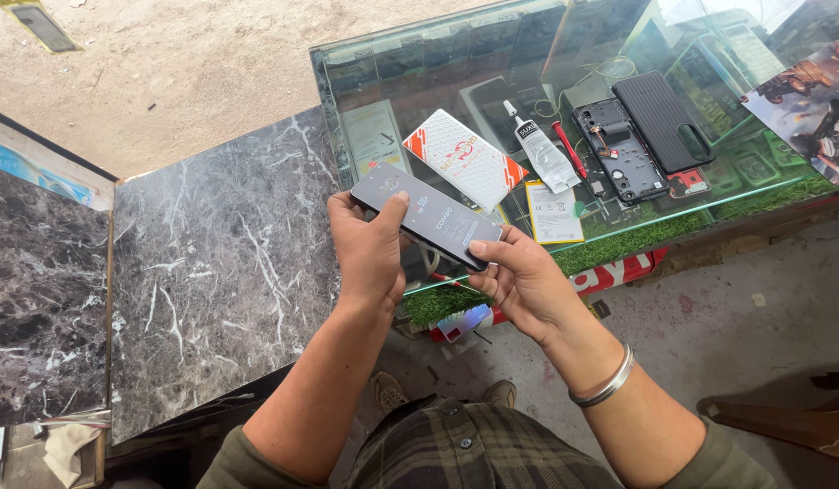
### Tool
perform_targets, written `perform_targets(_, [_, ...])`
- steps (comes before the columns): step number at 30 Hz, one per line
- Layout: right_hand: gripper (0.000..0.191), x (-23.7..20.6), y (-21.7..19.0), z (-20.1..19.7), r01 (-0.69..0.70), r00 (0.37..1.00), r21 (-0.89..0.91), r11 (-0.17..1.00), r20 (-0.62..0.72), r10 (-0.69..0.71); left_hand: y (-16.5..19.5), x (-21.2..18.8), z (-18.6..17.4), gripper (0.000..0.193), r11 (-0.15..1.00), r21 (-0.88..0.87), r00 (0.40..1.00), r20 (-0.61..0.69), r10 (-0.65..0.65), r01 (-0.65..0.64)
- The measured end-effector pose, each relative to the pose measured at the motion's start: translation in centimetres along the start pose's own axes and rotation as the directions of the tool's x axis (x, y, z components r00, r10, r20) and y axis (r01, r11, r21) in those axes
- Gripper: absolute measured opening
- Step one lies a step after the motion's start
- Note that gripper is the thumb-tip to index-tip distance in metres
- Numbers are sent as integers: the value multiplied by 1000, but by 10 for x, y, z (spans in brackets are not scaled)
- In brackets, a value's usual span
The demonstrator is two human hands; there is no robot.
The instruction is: The person disassembles a smartphone at a glass counter, lifting off the back cover, disconnecting a flex cable, and handling the battery and internal frame. They then reassemble the phone, press the back cover into place, and apply adhesive tape strips to the cover while standing at the counter.
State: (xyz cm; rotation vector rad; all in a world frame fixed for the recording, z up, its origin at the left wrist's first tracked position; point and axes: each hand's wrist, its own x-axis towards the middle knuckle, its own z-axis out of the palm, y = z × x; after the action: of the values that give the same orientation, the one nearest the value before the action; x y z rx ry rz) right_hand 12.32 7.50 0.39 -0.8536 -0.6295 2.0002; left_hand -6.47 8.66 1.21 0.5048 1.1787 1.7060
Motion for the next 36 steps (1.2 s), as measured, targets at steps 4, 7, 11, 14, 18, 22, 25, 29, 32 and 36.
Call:
perform_targets(4, [42, 0, 1, -3, -30, 998, 66, 997, 50, 27, 0, 0, 1, 44, 1000, 17, 1000, -18, -13, 13])
perform_targets(7, [41, 0, 0, -3, -26, 997, 64, 998, 70, 21, 1, -1, 1, 44, 999, 25, 1000, -8, -26, 26])
perform_targets(11, [43, -9, 1, 1, 176, 983, -163, 971, -18, -181, 0, -5, -4, 46, 997, -77, 994, 105, -9, 17])
perform_targets(14, [47, -22, 7, 7, 380, 908, -452, 807, 15, -419, -4, -7, -8, 55, 996, -86, 993, 114, 16, -6])
perform_targets(18, [38, -33, 11, 17, 563, 705, -761, 323, 238, -668, -10, -15, -13, 52, 918, 291, 963, 113, 246, -269])
perform_targets(22, [33, -35, 8, 23, 609, 581, -792, 36, 416, -699, -10, -28, -10, 49, 984, 173, 977, 212, 2, -40])
perform_targets(25, [35, -37, 6, 22, 588, 544, -803, -97, 482, -687, -5, -39, -7, 52, 974, -16, 945, 246, -215, 225])
perform_targets(29, [41, -40, 5, 18, 580, 526, -791, -194, 545, -653, 0, -39, -10, 54, 899, -177, 887, 323, -330, 399])
perform_targets(32, [45, -42, 3, 18, 579, 520, -783, -228, 570, -636, -7, -36, -17, 52, 892, -223, 882, 367, -297, 393])
perform_targets(36, [46, -48, -5, 22, 596, 524, -772, -221, 583, -621, -19, -34, -28, 41, 867, -358, 852, 507, -132, 347])
